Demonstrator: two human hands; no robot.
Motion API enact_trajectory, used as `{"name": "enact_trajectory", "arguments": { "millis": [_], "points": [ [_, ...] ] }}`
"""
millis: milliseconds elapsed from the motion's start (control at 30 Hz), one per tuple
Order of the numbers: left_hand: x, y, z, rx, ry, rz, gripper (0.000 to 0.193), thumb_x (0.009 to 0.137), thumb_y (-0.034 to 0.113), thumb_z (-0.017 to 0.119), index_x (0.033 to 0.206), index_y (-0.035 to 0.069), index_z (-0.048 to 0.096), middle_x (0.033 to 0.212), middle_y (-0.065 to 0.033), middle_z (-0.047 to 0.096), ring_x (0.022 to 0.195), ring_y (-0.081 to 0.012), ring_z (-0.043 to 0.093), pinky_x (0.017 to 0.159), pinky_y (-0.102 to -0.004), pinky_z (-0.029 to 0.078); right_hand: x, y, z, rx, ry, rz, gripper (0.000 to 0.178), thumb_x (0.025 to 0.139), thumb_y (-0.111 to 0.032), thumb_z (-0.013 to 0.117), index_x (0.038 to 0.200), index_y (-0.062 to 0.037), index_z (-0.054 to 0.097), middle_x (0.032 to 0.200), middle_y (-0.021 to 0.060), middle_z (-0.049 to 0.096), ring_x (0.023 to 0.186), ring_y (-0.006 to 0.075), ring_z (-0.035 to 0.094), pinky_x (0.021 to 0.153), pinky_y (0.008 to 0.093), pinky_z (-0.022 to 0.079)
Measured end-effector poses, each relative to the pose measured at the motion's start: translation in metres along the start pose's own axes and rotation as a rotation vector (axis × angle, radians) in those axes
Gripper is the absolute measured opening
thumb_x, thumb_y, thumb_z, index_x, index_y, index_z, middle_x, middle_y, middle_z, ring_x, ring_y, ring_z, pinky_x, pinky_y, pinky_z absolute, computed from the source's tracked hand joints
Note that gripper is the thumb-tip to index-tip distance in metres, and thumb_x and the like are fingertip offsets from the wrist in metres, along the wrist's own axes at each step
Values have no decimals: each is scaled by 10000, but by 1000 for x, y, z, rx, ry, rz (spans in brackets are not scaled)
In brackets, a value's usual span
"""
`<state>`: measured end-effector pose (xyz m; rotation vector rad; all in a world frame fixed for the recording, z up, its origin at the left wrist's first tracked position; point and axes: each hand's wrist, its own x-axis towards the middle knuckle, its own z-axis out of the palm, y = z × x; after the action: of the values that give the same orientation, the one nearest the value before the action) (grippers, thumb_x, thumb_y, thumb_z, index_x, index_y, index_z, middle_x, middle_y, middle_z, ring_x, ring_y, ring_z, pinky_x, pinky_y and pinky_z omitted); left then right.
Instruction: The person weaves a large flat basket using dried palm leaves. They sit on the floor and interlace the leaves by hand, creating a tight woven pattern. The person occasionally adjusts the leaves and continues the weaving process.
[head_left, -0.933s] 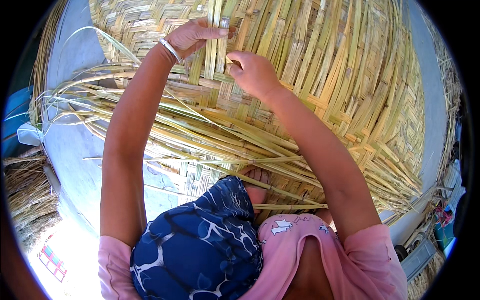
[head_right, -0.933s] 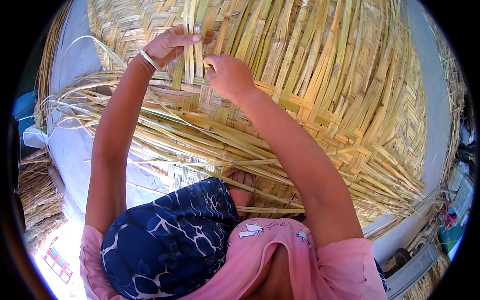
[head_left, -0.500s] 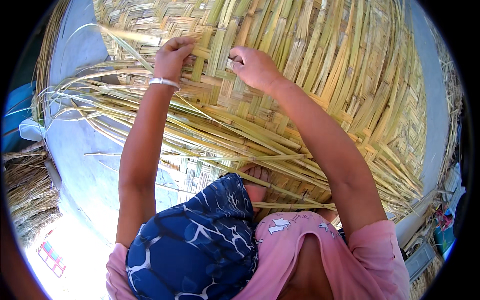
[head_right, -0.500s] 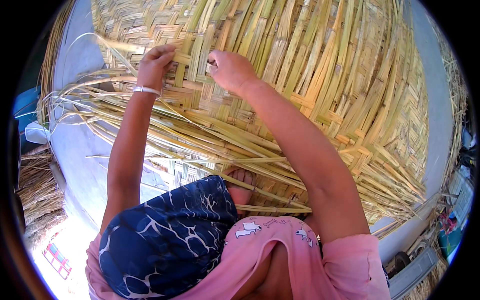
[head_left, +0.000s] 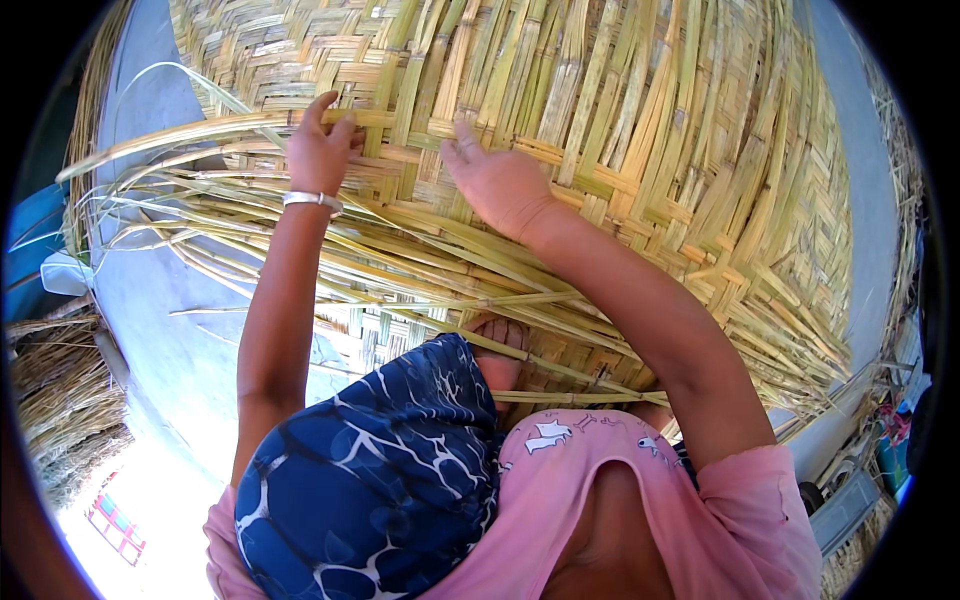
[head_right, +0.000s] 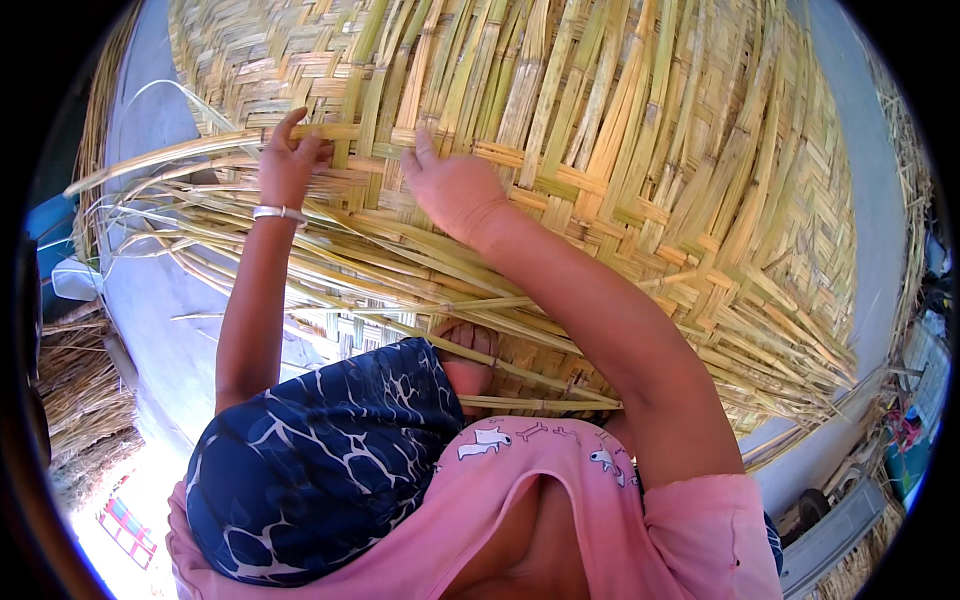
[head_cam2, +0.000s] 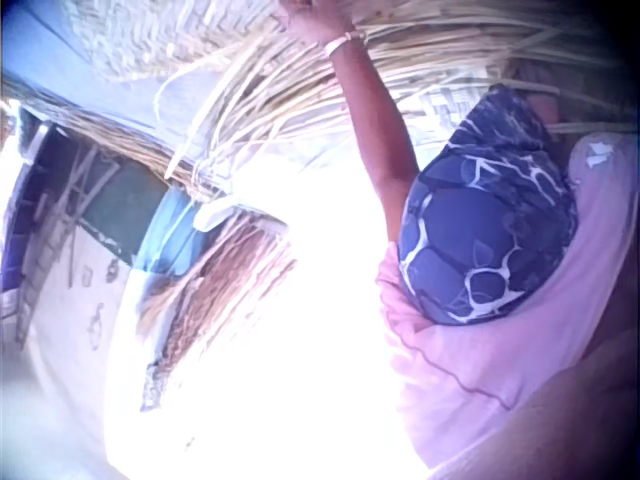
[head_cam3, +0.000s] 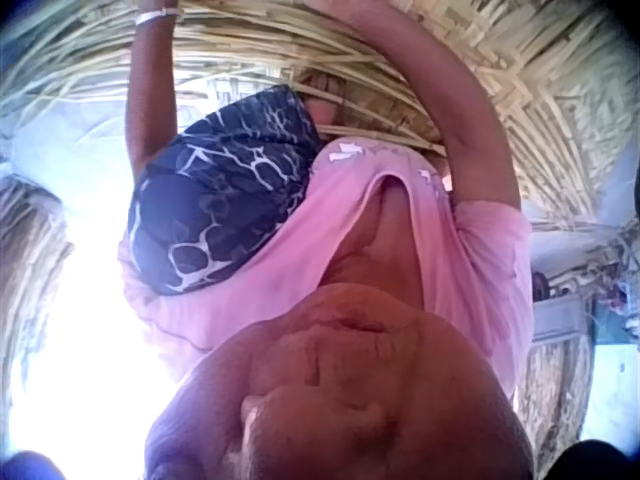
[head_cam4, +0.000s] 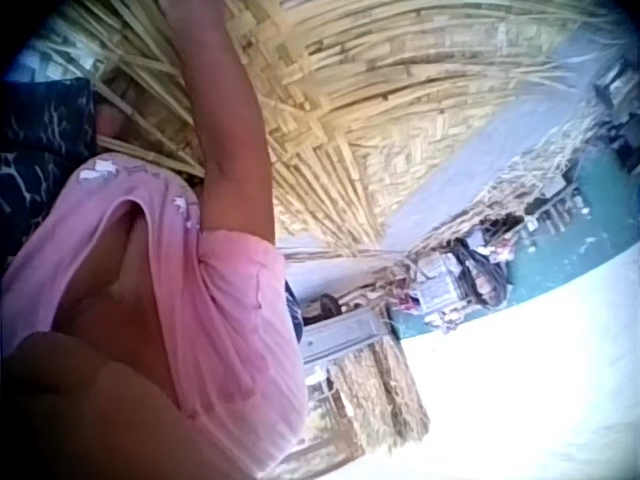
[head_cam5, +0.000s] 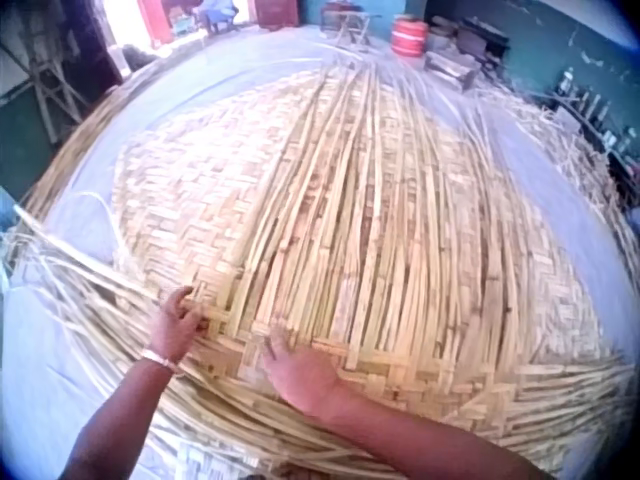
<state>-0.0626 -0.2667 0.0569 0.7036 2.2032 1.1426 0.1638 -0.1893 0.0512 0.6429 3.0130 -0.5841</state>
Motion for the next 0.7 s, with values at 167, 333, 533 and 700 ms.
{"name": "enact_trajectory", "arguments": {
  "millis": [167,333,533,700],
  "points": [
    [-24,-3,6,263,-29,211,387,851,123,540,1228,47,499,949,-158,672,839,-210,658,739,-320,500,-2,0,6,-69,13,-30,450,788,-101,515,1230,-32,472,1350,249,390,568,248,612,455,365,497],
    [-23,-4,2,100,-158,51,399,840,27,504,1237,-4,476,1102,-177,609,1005,-202,601,801,-276,487,-14,6,3,140,26,-26,507,766,-79,539,1266,-71,457,1359,178,411,735,300,615,646,388,519],
    [-37,10,21,211,-218,108,371,822,91,523,1187,23,531,1049,-153,653,962,-233,627,814,-303,478,-66,6,-6,329,199,-42,379,795,-112,493,1166,-52,545,1192,172,549,980,315,563,859,412,440],
    [-96,34,30,-59,-382,233,379,834,94,562,1210,73,523,1039,-138,655,957,-251,625,809,-315,480,-140,6,-33,236,187,-170,280,762,-103,532,1031,-47,587,996,114,616,912,292,573,802,379,455]
  ]
}}
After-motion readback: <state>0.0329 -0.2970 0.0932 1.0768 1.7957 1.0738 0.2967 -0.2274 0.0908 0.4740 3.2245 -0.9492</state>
